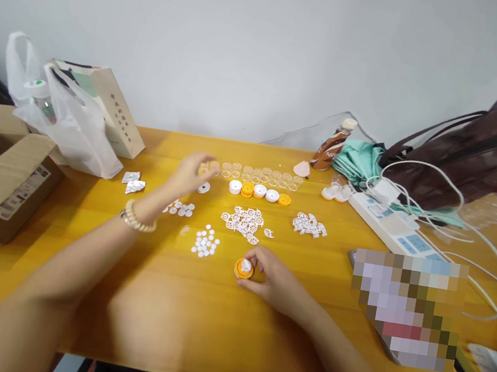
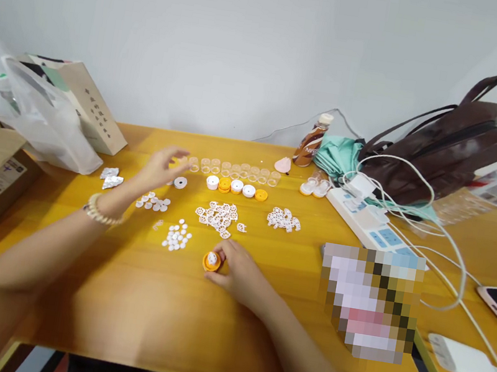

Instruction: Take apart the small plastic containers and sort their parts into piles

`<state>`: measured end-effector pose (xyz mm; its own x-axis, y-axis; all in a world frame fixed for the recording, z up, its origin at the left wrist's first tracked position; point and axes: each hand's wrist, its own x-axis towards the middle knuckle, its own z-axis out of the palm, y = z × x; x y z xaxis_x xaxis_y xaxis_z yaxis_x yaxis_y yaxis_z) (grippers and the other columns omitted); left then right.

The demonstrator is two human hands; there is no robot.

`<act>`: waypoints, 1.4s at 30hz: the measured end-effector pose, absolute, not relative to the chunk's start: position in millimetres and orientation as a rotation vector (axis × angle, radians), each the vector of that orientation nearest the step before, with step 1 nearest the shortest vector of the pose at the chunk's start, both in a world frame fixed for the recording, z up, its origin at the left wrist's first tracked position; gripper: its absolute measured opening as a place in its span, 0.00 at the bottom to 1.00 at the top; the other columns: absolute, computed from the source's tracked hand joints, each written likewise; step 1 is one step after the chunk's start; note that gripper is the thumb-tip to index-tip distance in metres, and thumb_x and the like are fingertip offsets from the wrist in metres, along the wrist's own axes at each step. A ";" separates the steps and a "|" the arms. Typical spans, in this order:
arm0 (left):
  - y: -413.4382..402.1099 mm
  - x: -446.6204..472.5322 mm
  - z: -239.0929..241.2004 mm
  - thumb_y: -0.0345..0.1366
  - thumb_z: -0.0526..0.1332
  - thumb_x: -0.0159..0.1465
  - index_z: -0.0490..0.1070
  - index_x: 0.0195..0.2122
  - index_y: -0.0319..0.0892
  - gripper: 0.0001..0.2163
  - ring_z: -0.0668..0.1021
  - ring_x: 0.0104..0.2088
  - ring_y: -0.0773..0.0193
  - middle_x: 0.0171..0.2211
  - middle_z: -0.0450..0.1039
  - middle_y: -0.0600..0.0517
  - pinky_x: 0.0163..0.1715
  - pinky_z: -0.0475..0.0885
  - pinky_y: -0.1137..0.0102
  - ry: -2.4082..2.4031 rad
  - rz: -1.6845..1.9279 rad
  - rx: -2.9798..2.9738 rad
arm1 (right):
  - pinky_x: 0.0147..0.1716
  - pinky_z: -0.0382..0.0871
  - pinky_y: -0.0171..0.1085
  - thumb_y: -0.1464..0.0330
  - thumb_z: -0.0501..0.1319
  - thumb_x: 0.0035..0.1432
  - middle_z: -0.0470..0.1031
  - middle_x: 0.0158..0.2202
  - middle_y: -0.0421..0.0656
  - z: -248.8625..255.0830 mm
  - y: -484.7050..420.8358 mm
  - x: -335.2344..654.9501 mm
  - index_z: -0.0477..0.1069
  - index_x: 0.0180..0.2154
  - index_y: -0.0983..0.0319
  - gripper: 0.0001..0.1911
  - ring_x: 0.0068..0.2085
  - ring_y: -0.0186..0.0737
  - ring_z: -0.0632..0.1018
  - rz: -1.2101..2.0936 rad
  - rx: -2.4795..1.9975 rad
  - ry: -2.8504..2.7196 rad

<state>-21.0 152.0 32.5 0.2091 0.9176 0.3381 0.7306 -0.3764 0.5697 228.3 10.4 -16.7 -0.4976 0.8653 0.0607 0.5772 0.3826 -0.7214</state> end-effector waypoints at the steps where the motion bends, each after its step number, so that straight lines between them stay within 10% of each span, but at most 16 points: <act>1: 130.4 -13.3 35.4 0.42 0.56 0.62 0.67 0.46 0.41 0.14 0.72 0.45 0.60 0.45 0.70 0.46 0.46 0.67 0.64 1.352 0.912 2.288 | 0.33 0.65 0.35 0.70 0.65 0.48 0.69 0.31 0.40 -18.4 10.6 226.8 0.65 0.33 0.61 0.11 0.33 0.36 0.70 0.897 -1.232 -2.204; 6: 41.5 22.3 25.5 0.36 0.55 0.64 0.67 0.48 0.43 0.11 0.72 0.45 0.62 0.45 0.70 0.47 0.47 0.68 0.66 0.639 0.498 2.452 | 0.33 0.65 0.36 0.69 0.65 0.48 0.68 0.30 0.40 -27.5 12.6 222.4 0.66 0.32 0.61 0.10 0.32 0.37 0.69 0.840 -1.164 -2.187; 21: 16.4 29.5 24.2 0.32 0.57 0.63 0.66 0.39 0.41 0.05 0.73 0.32 0.67 0.32 0.71 0.50 0.35 0.72 0.70 1.001 1.304 2.004 | 0.36 0.66 0.36 0.70 0.66 0.48 0.69 0.30 0.40 -20.3 10.4 224.9 0.71 0.36 0.61 0.10 0.34 0.37 0.71 0.937 -1.141 -2.219; 33: 19.1 26.3 18.2 0.34 0.59 0.61 0.68 0.43 0.41 0.09 0.74 0.31 0.69 0.33 0.73 0.51 0.32 0.71 0.72 0.885 1.088 1.598 | 0.43 0.67 0.39 0.65 0.67 0.47 0.70 0.36 0.41 -10.0 9.3 235.1 0.68 0.50 0.56 0.27 0.39 0.38 0.73 1.169 -1.062 -2.238; 42: 18.0 32.5 1.0 0.33 0.61 0.61 0.64 0.43 0.40 0.10 0.72 0.33 0.70 0.31 0.69 0.53 0.36 0.68 0.73 0.745 0.983 1.507 | 0.42 0.68 0.39 0.62 0.61 0.55 0.74 0.36 0.41 -7.6 8.1 224.6 0.71 0.43 0.57 0.13 0.39 0.38 0.74 1.197 -1.046 -1.640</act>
<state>32.5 18.0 1.0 0.4513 0.8744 0.1785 -0.0646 -0.1675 0.9838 224.6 8.1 -7.6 -0.3073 0.9403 0.1461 0.1473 0.1987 -0.9689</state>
